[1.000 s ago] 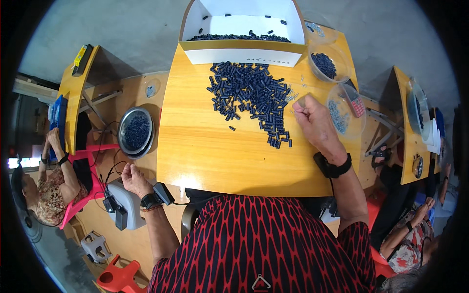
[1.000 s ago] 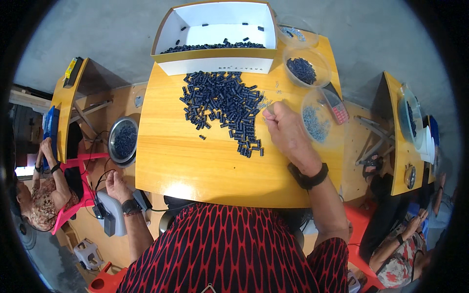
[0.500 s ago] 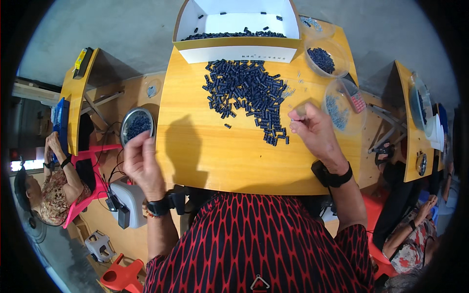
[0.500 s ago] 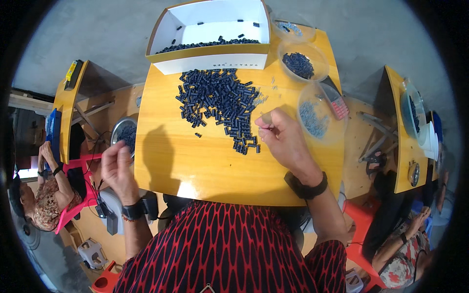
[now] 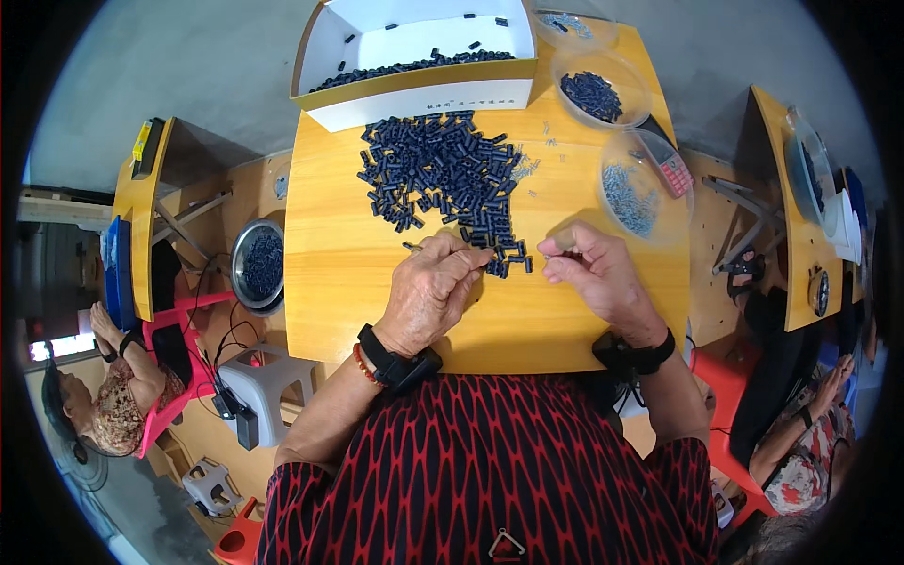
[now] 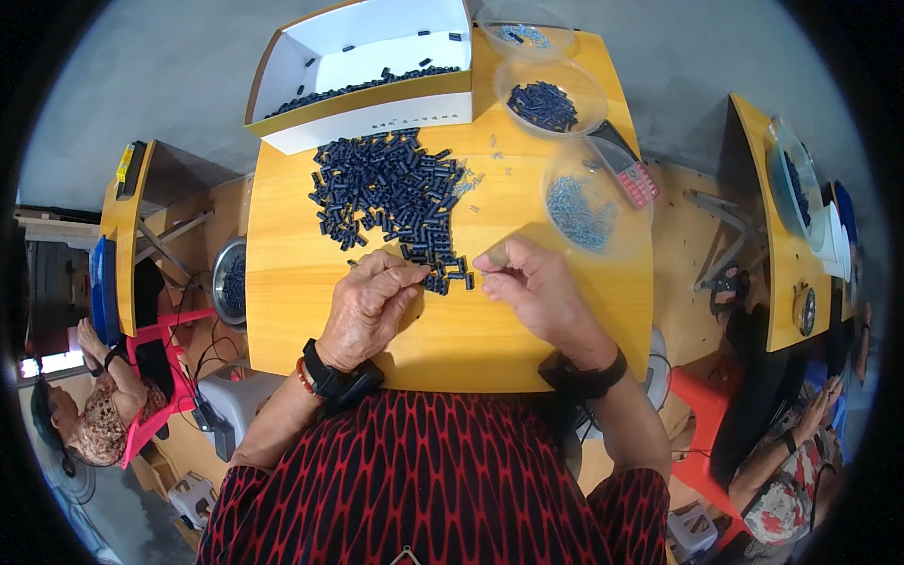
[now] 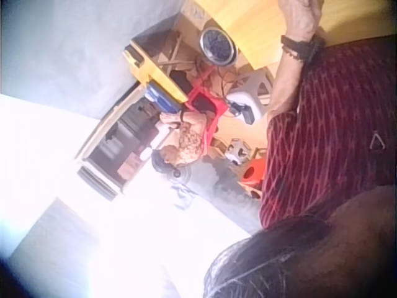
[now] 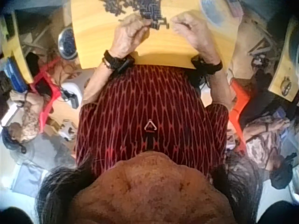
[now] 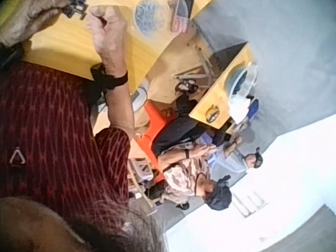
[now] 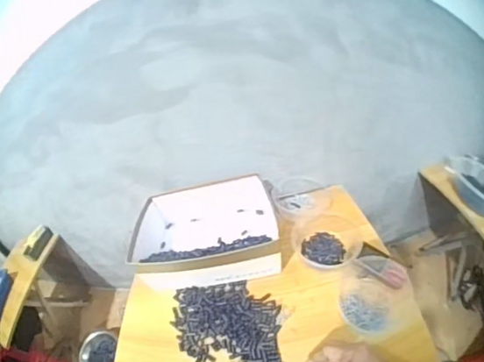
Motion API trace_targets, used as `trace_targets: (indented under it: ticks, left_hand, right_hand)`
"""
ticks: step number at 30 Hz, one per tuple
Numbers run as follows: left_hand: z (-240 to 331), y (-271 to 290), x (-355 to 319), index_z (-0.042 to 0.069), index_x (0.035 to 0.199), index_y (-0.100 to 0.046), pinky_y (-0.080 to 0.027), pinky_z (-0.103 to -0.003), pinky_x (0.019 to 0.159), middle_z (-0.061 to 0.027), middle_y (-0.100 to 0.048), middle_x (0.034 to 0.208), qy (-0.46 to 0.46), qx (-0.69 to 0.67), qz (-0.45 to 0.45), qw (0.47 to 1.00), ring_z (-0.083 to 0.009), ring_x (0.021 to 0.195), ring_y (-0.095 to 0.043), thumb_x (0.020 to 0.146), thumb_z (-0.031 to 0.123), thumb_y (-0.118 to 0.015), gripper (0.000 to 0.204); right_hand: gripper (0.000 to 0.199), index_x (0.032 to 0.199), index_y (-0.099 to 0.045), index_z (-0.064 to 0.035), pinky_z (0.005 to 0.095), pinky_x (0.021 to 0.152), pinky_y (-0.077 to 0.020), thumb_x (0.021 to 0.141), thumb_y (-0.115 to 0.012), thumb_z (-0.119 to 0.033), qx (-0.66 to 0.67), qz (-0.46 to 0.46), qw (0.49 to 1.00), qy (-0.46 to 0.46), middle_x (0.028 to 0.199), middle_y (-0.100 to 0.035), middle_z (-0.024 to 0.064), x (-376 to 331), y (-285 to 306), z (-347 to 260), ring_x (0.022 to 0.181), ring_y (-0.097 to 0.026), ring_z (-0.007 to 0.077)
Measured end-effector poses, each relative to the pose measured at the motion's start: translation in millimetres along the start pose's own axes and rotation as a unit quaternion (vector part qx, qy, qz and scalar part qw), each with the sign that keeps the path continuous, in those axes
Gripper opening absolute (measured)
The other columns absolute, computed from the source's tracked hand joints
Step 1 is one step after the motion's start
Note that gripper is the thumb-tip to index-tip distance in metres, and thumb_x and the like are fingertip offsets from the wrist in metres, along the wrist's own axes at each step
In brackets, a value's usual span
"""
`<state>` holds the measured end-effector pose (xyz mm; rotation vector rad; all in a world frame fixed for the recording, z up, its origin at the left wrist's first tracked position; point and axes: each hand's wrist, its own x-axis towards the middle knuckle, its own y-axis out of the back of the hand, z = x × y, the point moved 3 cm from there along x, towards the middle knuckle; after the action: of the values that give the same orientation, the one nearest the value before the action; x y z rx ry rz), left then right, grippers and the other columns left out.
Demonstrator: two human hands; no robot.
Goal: Manually assembling small blue plastic tubes with black connectors on a wooden workshop table.
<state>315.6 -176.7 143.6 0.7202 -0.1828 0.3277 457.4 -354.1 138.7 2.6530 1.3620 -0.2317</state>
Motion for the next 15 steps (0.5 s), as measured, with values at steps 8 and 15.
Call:
trace_targets:
  ticks: [8,15]
  left_hand:
    - [-1.0,-4.5,2.4,0.006,0.095,-0.07,-0.052,-0.033,0.068,-0.0101,-0.066,0.089,-0.013,0.069,0.001,0.998,-0.0269,0.079,-0.065,0.074,-0.007,-0.069,0.024]
    - [-4.6,-0.8,-1.6,0.004,0.094,-0.067,-0.052,-0.036,0.066,-0.0116,-0.063,0.086,-0.01,0.055,0.006,0.998,-0.0289,0.076,-0.064,0.074,-0.005,-0.071,0.022]
  right_hand:
    - [0.014,0.102,-0.057,0.0034,0.026,0.071,-0.0527,0.089,-0.055,0.009,0.028,-0.007,1.0,0.0,0.088,-0.061,0.0073,4.9,2.2,10.7,0.076,-0.061,0.0119]
    - [0.013,0.101,-0.058,0.0014,0.0256,0.07,-0.054,0.089,-0.06,0.007,0.028,-0.013,1.0,0.004,0.089,-0.062,0.0053,5.6,4.8,12.0,0.077,-0.064,0.0115]
